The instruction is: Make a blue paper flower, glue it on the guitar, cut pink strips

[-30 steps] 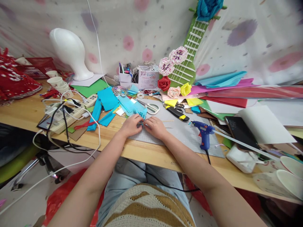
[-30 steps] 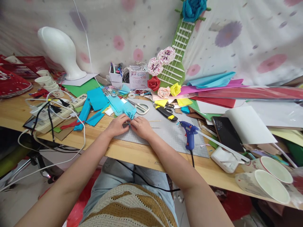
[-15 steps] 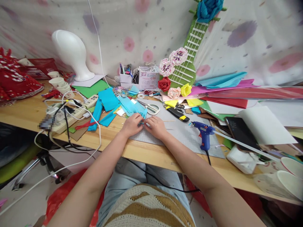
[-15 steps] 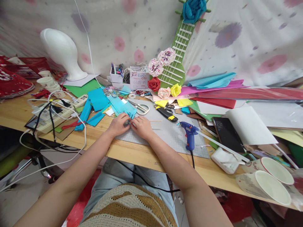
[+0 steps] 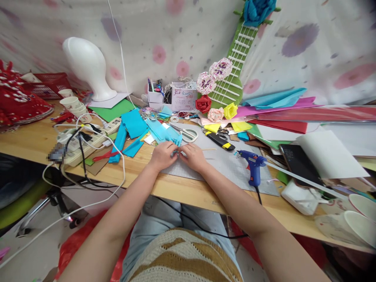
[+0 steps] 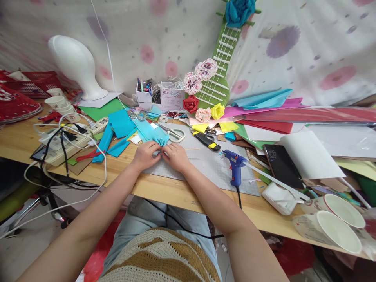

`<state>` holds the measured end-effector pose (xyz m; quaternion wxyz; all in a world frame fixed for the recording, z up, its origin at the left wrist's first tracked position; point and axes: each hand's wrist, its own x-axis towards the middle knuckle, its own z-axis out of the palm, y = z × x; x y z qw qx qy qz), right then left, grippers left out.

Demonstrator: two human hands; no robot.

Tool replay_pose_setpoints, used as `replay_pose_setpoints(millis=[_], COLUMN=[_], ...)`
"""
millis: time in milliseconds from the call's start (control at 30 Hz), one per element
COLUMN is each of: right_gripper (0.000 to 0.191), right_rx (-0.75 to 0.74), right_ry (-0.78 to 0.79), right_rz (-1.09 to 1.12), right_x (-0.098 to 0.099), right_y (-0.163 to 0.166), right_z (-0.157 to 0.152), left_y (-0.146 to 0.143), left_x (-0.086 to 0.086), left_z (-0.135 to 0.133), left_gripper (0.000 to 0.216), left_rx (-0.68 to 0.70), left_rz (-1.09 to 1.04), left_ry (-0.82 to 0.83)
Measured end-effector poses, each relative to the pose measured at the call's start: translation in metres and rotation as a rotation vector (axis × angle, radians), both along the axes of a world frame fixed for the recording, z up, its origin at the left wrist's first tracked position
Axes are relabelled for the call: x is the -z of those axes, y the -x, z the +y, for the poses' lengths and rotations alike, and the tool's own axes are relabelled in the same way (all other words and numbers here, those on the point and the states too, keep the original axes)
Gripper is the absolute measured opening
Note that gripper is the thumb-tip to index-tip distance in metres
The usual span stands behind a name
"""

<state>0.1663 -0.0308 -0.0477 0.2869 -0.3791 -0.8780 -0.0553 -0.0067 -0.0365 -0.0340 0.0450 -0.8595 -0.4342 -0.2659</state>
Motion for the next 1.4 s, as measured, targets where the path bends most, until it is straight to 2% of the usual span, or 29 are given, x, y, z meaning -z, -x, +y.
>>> replay_pose_setpoints(millis=[233,400,500,600,700,867,1167,1400], right_gripper=[0.021,0.019,0.011,0.003,0.006,0.014,0.016,0.012], right_rx=[-0.033,-0.130,-0.113,-0.095,-0.064,-0.028,-0.055,-0.044], right_ry=[-0.045,0.007,0.137,0.341,0.513,0.619,0.651,0.606], right_rz=[0.022,0.033,0.048,0.071,0.132,0.175,0.125,0.207], right_x=[0.001,-0.003,-0.008,-0.015,-0.022,-0.029,-0.031,-0.024], right_y=[0.000,0.000,0.000,0.001,0.003,0.007,0.008,0.006], right_z=[0.004,0.003,0.004,0.007,0.012,0.021,0.027,0.020], left_y=[0.003,0.011,0.015,0.014,0.012,0.013,0.019,0.017], left_x=[-0.002,0.001,0.000,-0.002,-0.003,0.003,0.009,0.009], left_z=[-0.002,-0.004,-0.004,-0.005,-0.006,-0.003,0.002,0.003], left_gripper=[0.010,0.008,0.011,0.012,0.017,0.013,0.015,0.014], left_rx=[-0.022,0.038,0.069,0.070,0.036,0.017,-0.017,-0.073], left_rz=[0.013,-0.088,-0.183,-0.212,-0.165,-0.102,-0.229,-0.350], left_ry=[-0.017,0.132,0.259,0.311,0.290,0.202,0.228,0.301])
